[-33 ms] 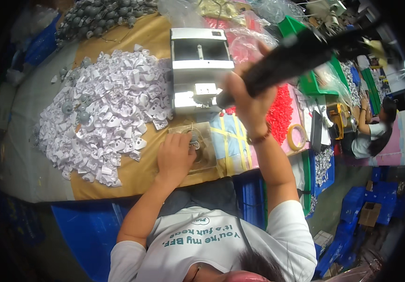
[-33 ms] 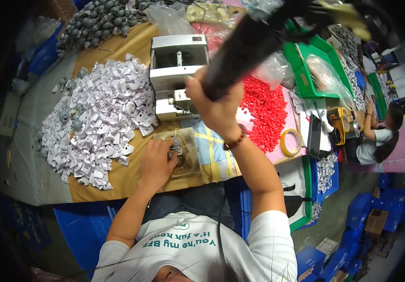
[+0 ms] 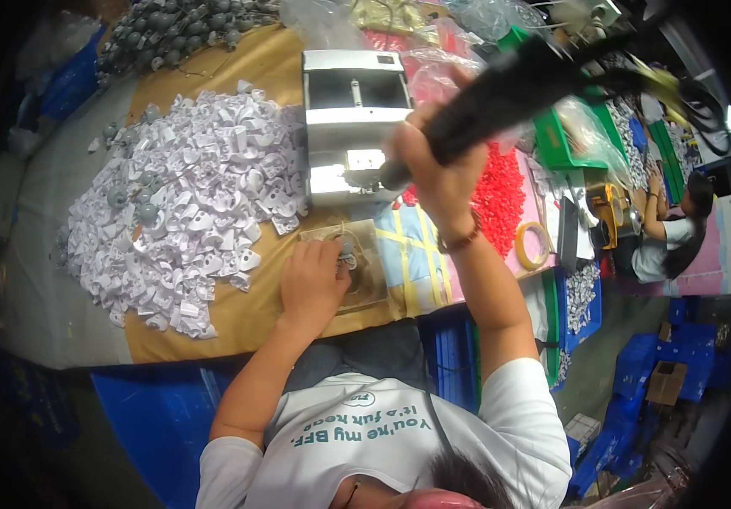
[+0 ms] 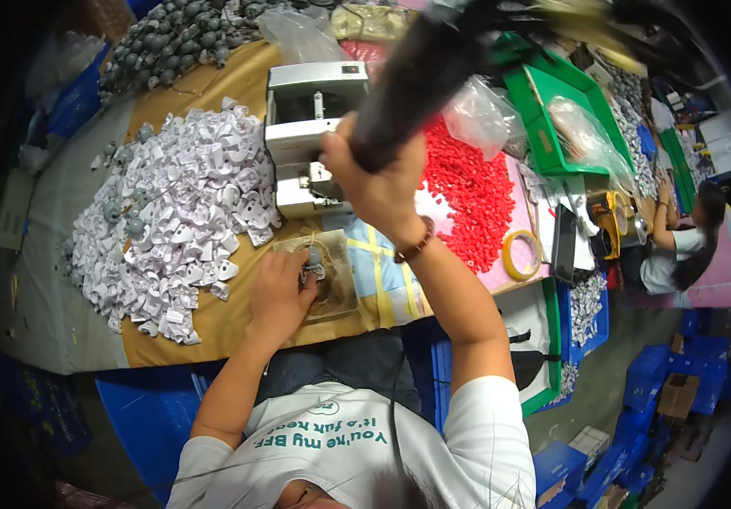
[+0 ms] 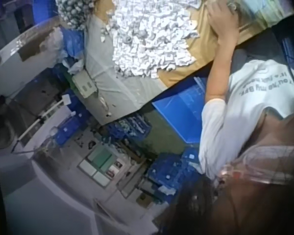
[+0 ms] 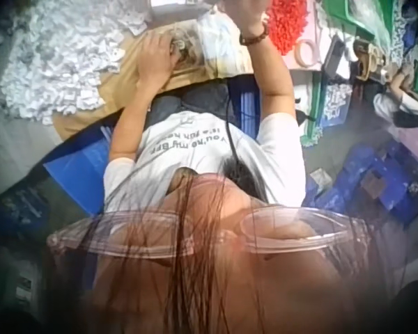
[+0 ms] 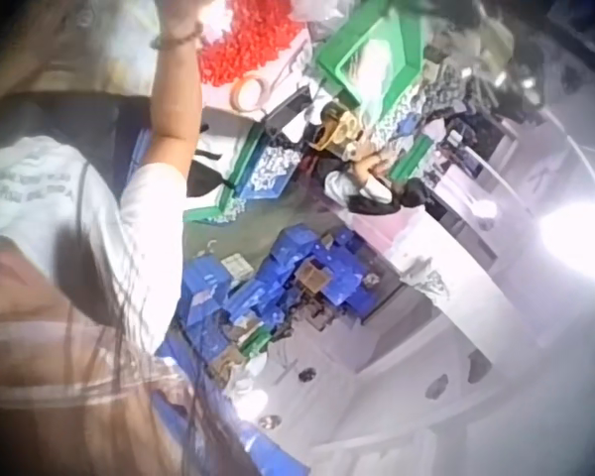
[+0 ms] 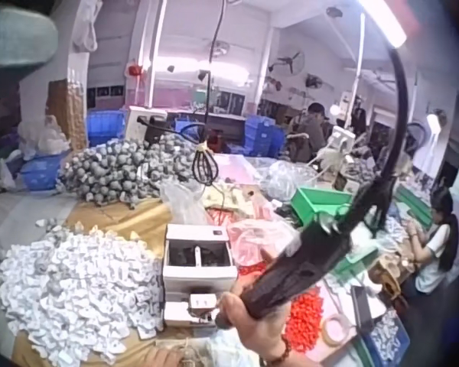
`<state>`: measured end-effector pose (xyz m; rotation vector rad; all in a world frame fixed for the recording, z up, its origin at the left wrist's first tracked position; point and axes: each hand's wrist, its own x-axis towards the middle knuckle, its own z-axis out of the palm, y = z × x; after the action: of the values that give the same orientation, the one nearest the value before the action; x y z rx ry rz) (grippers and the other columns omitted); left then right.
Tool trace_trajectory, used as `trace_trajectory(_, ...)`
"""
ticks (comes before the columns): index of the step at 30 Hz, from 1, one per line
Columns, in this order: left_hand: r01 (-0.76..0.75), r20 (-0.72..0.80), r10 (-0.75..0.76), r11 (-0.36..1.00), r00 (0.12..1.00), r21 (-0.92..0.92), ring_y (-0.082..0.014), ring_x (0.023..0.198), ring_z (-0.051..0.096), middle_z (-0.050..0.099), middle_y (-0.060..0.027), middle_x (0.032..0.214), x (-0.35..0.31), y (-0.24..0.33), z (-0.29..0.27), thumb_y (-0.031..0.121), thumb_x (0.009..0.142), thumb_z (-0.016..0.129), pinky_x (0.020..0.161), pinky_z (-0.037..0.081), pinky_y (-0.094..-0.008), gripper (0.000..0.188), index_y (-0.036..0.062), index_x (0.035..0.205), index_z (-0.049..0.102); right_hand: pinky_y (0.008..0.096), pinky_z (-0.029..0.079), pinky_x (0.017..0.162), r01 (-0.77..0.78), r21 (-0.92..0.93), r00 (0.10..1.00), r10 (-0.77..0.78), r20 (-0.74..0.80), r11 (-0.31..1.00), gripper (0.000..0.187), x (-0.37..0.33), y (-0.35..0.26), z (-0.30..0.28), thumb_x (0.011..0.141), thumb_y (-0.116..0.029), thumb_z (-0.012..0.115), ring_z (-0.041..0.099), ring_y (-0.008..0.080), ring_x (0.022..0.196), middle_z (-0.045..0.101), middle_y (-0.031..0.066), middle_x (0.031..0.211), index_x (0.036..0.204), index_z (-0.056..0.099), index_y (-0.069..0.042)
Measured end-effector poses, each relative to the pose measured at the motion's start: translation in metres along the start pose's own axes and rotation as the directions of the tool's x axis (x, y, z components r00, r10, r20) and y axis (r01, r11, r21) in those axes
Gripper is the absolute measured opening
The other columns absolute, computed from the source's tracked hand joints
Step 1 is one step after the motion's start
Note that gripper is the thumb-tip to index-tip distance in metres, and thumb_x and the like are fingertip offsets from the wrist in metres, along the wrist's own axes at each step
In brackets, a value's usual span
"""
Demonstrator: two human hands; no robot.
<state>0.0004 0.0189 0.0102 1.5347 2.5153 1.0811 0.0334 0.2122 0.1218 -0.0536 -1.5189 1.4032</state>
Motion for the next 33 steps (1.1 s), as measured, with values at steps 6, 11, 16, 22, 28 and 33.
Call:
trace_trajectory(6, 0.002, -0.007, -0.002, 1.000, 1.000, 0.011, -0.0344, 0.093, 0.057, 0.060, -0.0135, 0.096, -0.001, -0.002, 0.004, 0.010, 0.075, 0.072, 0.080, 0.048, -0.0445, 0.034, 0.0035, 0.107, 0.064, 0.0258, 0.050, 0.058, -0.096, -0.124, 0.992, 0.105, 0.071, 0.988, 0.043, 0.020, 0.038, 0.015, 0.083, -0.001, 0.073, 0.059, 0.0082, 0.065, 0.060, 0.0003, 0.080, 0.116, 0.047, -0.003)
trace_trajectory(11, -0.015, -0.010, 0.015, 1.000, 1.000, 0.014, -0.0348, 0.093, 0.057, 0.061, -0.0141, 0.096, -0.002, -0.002, 0.003, 0.011, 0.075, 0.072, 0.081, 0.048, -0.0444, 0.034, 0.0039, 0.107, 0.064, 0.0271, 0.050, 0.057, -0.305, -0.197, 0.942, 0.325, 0.080, 0.932, 0.048, 0.019, 0.042, 0.018, 0.079, -0.002, 0.073, 0.059, 0.0109, 0.063, 0.060, 0.0020, 0.082, 0.119, 0.046, -0.003)
trace_trajectory(16, 0.003, -0.008, -0.003, 1.000, 1.000, 0.012, -0.0337, 0.093, 0.058, 0.061, -0.0131, 0.095, -0.002, -0.005, 0.003, 0.012, 0.074, 0.073, 0.080, 0.049, -0.0442, 0.035, 0.0040, 0.107, 0.063, 0.0270, 0.049, 0.060, -0.344, -0.167, 0.915, 0.370, 0.162, 0.924, 0.061, -0.019, 0.016, 0.018, 0.078, 0.002, 0.071, 0.059, 0.0103, 0.067, 0.058, 0.0034, 0.083, 0.131, 0.041, -0.002)
trace_trajectory(22, 0.016, 0.021, -0.017, 0.999, 1.000, 0.029, -0.0323, 0.096, 0.058, 0.060, -0.0120, 0.098, -0.007, -0.006, 0.002, 0.016, 0.076, 0.072, 0.082, 0.049, -0.0442, 0.033, 0.0039, 0.105, 0.063, 0.0268, 0.050, 0.060, -0.325, -0.075, 0.926, 0.333, 0.177, 0.943, 0.053, -0.067, 0.017, 0.018, 0.081, 0.008, 0.068, 0.060, 0.0110, 0.068, 0.059, 0.0034, 0.081, 0.126, 0.041, -0.002)
trace_trajectory(28, 0.025, 0.022, -0.026, 0.999, 0.999, 0.040, -0.0317, 0.097, 0.057, 0.060, -0.0116, 0.097, -0.004, -0.005, 0.002, 0.019, 0.076, 0.073, 0.082, 0.049, -0.0435, 0.032, 0.0026, 0.102, 0.063, 0.0260, 0.048, 0.061, -0.329, -0.012, 0.930, 0.326, 0.172, 0.944, 0.044, -0.075, 0.011, 0.020, 0.082, 0.006, 0.070, 0.058, 0.0094, 0.068, 0.059, 0.0026, 0.082, 0.118, 0.046, 0.000)
trace_trajectory(33, 0.013, -0.002, -0.013, 0.999, 1.000, 0.041, -0.0283, 0.094, 0.057, 0.058, -0.0074, 0.094, -0.005, -0.007, 0.002, 0.017, 0.073, 0.073, 0.076, 0.048, -0.0427, 0.034, 0.0076, 0.104, 0.062, 0.0261, 0.048, 0.060, -0.265, -0.079, 0.931, 0.277, 0.238, 0.961, 0.053, -0.081, 0.014, 0.017, 0.082, 0.009, 0.066, 0.059, 0.0107, 0.068, 0.059, 0.0037, 0.080, 0.127, 0.039, 0.001)
